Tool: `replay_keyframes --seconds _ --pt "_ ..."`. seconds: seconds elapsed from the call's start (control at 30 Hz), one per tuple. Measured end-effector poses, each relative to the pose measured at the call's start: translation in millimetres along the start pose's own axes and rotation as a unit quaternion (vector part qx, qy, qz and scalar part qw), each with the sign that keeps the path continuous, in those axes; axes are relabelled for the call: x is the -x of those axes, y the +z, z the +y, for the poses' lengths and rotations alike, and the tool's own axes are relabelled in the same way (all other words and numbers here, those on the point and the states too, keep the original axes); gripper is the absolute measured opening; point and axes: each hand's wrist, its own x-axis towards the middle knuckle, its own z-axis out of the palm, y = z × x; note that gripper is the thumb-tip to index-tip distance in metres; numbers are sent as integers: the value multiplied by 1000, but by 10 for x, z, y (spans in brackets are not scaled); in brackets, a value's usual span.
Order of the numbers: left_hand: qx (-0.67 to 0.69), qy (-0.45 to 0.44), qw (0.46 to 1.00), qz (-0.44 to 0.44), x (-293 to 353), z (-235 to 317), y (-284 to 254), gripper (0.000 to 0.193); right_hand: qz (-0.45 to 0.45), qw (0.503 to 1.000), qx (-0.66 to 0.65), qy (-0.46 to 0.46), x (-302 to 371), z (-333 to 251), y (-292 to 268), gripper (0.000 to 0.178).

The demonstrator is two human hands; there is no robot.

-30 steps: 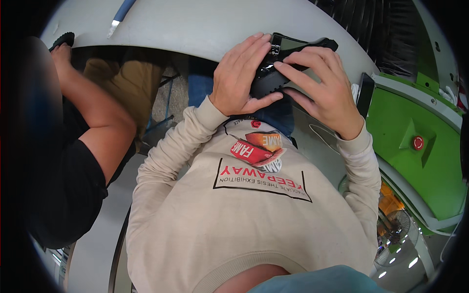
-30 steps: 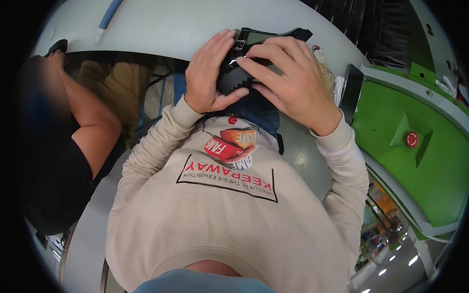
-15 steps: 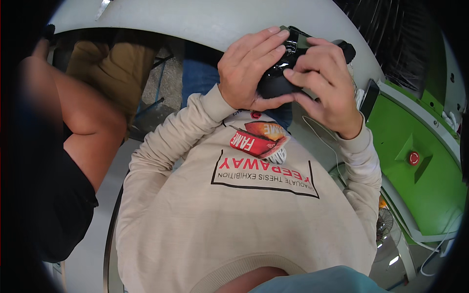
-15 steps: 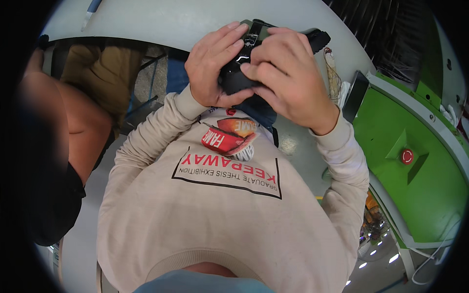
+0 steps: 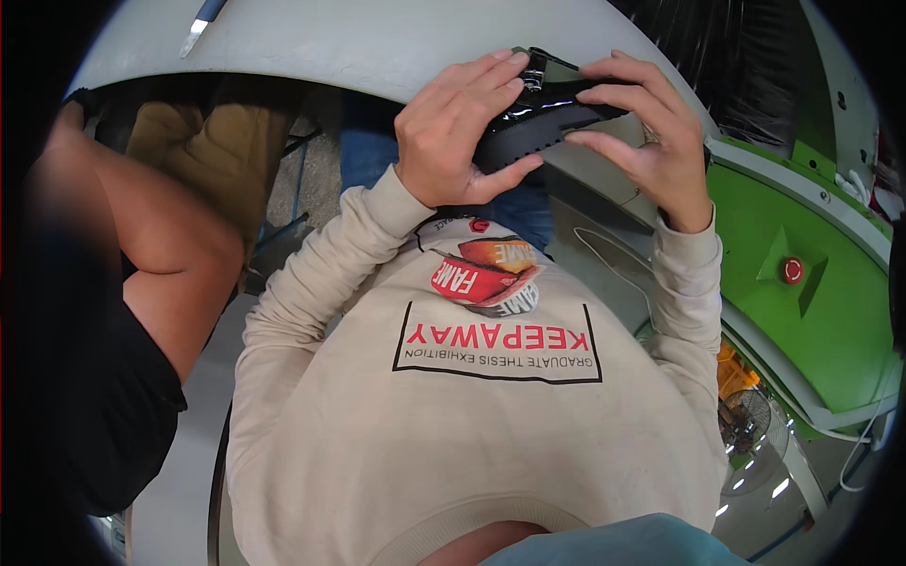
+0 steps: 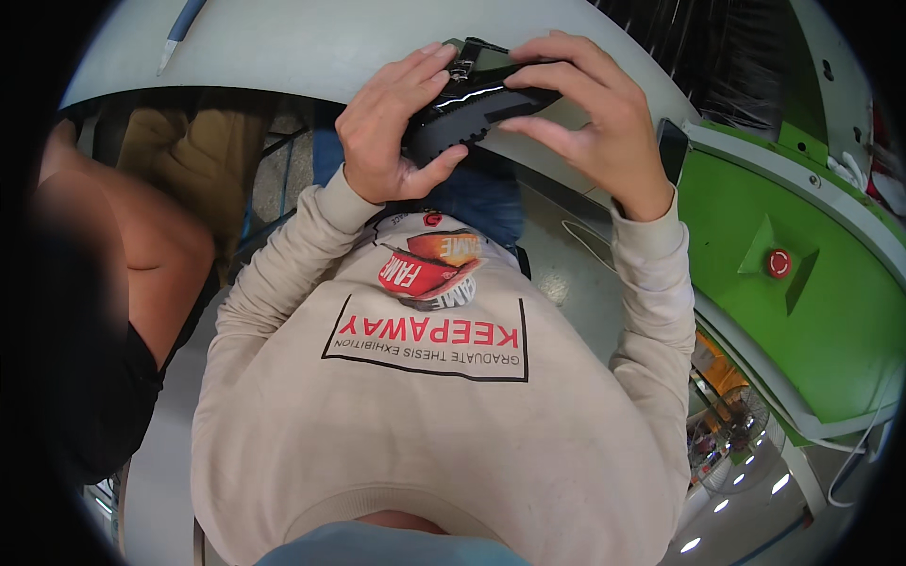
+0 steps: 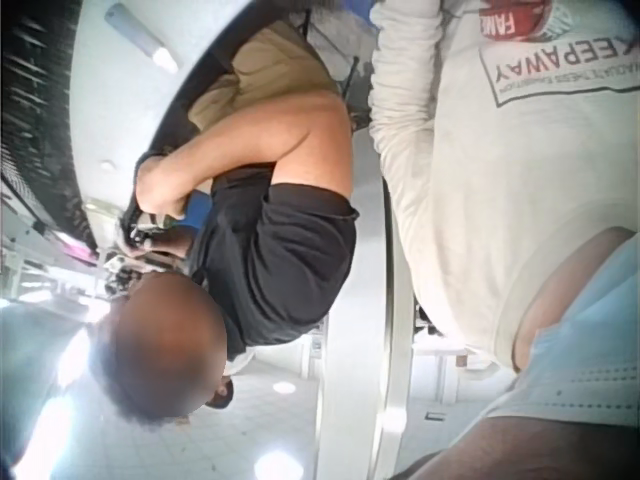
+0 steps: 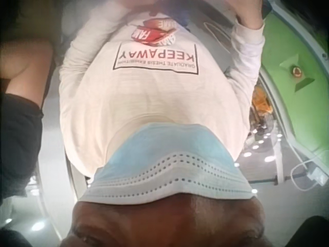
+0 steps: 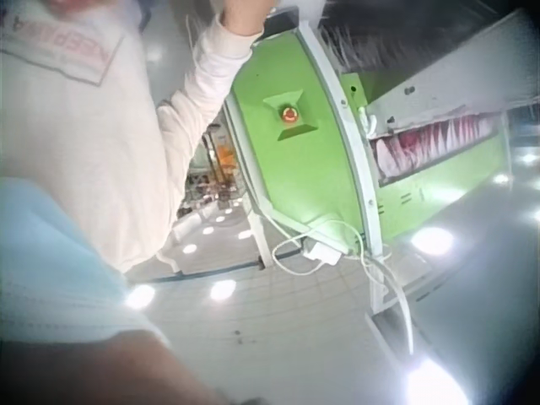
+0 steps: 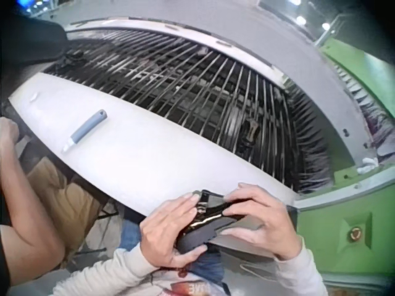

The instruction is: The person is checking the shoe components and assembling the shoe.

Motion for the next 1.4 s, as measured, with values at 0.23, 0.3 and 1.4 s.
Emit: replay_keyframes --seconds 0.23,0.3,1.4 --pt "8 10 1000 -11 -11 -34 -19 60 13 995 -74 64 10 49 -28 51" --pt "13 4 1000 -27 -27 -37 -58 60 2 984 -98 146 -51 -14 -40 63" --pt "-134 -27 904 -406 -1264 691 159 69 334 938 -65 71 862 -27 580 45"
